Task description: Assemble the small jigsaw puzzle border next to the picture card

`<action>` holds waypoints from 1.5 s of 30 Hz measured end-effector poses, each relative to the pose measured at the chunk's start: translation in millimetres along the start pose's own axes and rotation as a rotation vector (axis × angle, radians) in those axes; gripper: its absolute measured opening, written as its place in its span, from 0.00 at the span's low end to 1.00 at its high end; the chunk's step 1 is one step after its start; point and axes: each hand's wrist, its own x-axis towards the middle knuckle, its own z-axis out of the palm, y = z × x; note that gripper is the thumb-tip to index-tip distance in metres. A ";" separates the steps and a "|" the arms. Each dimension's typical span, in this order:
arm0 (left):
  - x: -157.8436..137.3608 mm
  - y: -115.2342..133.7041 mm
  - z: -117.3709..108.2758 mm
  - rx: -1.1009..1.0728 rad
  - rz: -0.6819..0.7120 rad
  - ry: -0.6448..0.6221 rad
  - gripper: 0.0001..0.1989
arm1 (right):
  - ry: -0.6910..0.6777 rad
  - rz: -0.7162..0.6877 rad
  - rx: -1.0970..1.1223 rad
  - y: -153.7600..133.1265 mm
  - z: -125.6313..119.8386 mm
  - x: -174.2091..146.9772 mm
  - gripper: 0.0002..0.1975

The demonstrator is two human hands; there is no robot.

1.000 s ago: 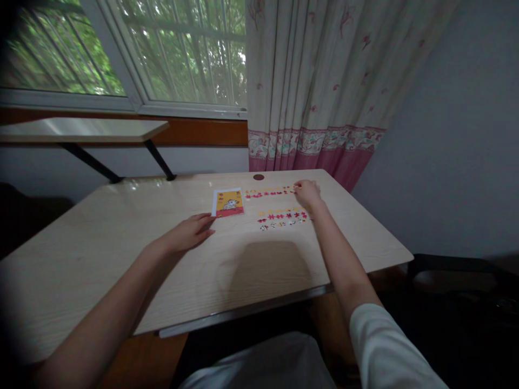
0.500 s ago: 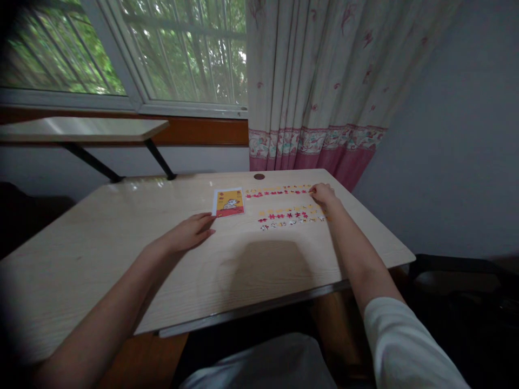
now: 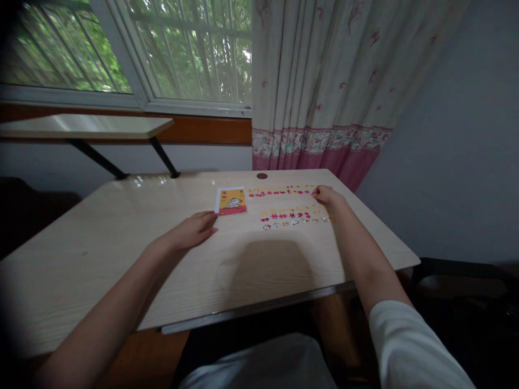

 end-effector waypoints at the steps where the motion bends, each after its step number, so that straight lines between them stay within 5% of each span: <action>1: 0.1 -0.5 0.3 -0.006 0.003 0.007 0.23 | -0.002 -0.003 0.001 0.2 0.2 0.3 0.11; 31: -0.7 -3.0 -0.3 -0.014 0.021 -0.009 0.24 | -0.145 -0.045 0.067 1.0 -3.8 6.9 0.11; 39: -0.4 -3.8 1.8 -0.022 0.026 0.014 0.24 | -0.062 0.123 -0.094 -6.7 -5.4 9.2 0.20; 45: 0.6 0.1 9.1 0.034 -0.062 0.045 0.26 | -0.112 0.192 -0.031 -15.5 -11.5 9.1 0.14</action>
